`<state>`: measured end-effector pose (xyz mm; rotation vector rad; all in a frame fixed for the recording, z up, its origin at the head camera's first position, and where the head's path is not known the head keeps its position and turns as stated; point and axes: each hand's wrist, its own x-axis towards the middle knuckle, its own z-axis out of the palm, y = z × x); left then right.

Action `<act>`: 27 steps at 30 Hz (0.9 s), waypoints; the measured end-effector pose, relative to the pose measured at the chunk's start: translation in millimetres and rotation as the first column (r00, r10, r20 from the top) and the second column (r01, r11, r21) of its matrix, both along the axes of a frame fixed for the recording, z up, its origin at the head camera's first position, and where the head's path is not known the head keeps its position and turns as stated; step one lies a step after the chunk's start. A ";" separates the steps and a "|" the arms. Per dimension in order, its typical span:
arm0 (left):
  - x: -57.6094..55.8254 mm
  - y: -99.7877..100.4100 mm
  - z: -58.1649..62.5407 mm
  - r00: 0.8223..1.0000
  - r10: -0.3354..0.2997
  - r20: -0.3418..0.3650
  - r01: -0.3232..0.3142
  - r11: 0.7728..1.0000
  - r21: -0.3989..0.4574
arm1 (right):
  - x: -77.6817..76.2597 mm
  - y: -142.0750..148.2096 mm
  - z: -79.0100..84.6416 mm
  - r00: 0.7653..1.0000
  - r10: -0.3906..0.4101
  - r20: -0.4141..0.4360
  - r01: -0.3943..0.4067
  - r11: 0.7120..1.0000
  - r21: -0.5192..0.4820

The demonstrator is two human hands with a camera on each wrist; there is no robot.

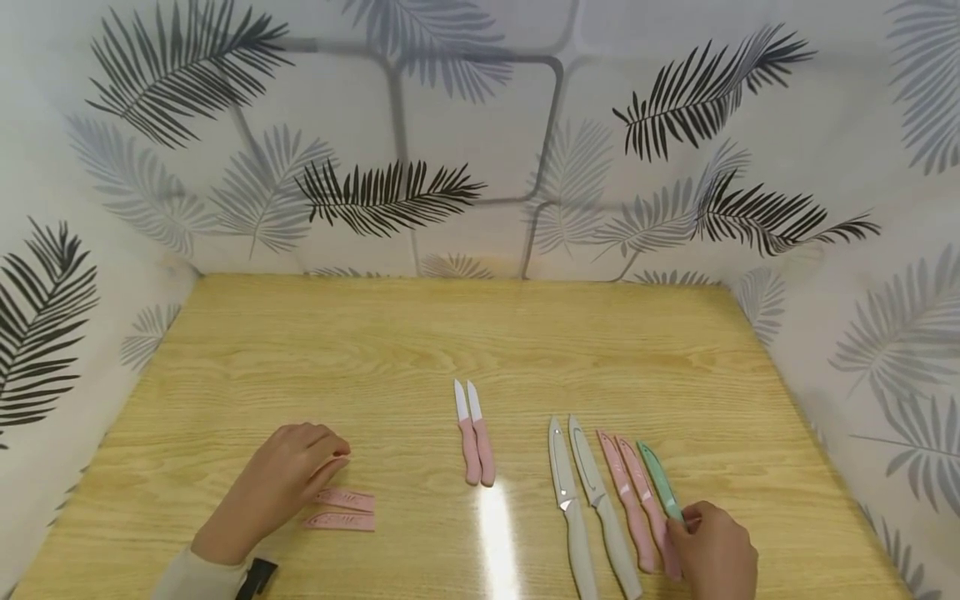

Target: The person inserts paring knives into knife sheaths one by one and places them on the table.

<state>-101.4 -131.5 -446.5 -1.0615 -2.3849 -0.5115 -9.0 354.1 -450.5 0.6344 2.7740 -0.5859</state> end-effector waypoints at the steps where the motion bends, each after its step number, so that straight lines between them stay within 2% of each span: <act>1: 0.1 -0.3 -0.2 1.000 0.003 0.003 -0.003 1.000 -0.007 | 0.3 0.3 -0.5 1.000 0.003 -0.012 -0.003 1.000 -0.001; 9: 3.6 -5.9 1.7 0.995 0.081 0.050 -0.077 0.994 -0.083 | 3.5 -0.8 2.2 0.997 0.010 -0.080 -0.011 1.000 -0.007; 12: 4.6 -8.4 2.1 0.990 0.097 0.099 -0.086 0.990 -0.116 | 5.3 -5.0 1.2 0.978 0.000 -0.210 0.008 0.999 0.037; 14: 5.8 -10.2 1.9 0.985 0.099 0.142 -0.079 0.987 -0.141 | 5.7 -9.4 -0.7 0.939 -0.006 -0.345 0.033 0.997 0.073; 17: 7.8 -12.6 0.4 0.973 0.109 0.202 -0.071 0.980 -0.186 | 3.7 -18.0 -1.9 0.844 -0.005 -0.537 0.068 0.993 0.098; 19: 8.9 -13.2 -0.3 0.965 0.103 0.240 -0.054 0.978 -0.201 | 2.1 -22.3 -1.3 0.796 0.003 -0.606 0.072 0.992 0.101; 20: 9.2 -13.2 -0.8 0.962 0.102 0.254 -0.048 0.977 -0.209 | 1.7 -24.9 -0.3 0.780 0.004 -0.626 0.071 0.993 0.094; 25: 8.6 -11.5 -2.8 0.958 0.071 0.278 -0.010 0.976 -0.217 | 1.9 -36.1 3.1 0.753 0.043 -0.657 0.013 0.997 0.080; 27: 8.3 -10.7 -3.9 0.960 0.063 0.274 -0.001 0.975 -0.220 | 2.1 -40.5 2.3 0.732 0.079 -0.677 -0.022 0.996 0.092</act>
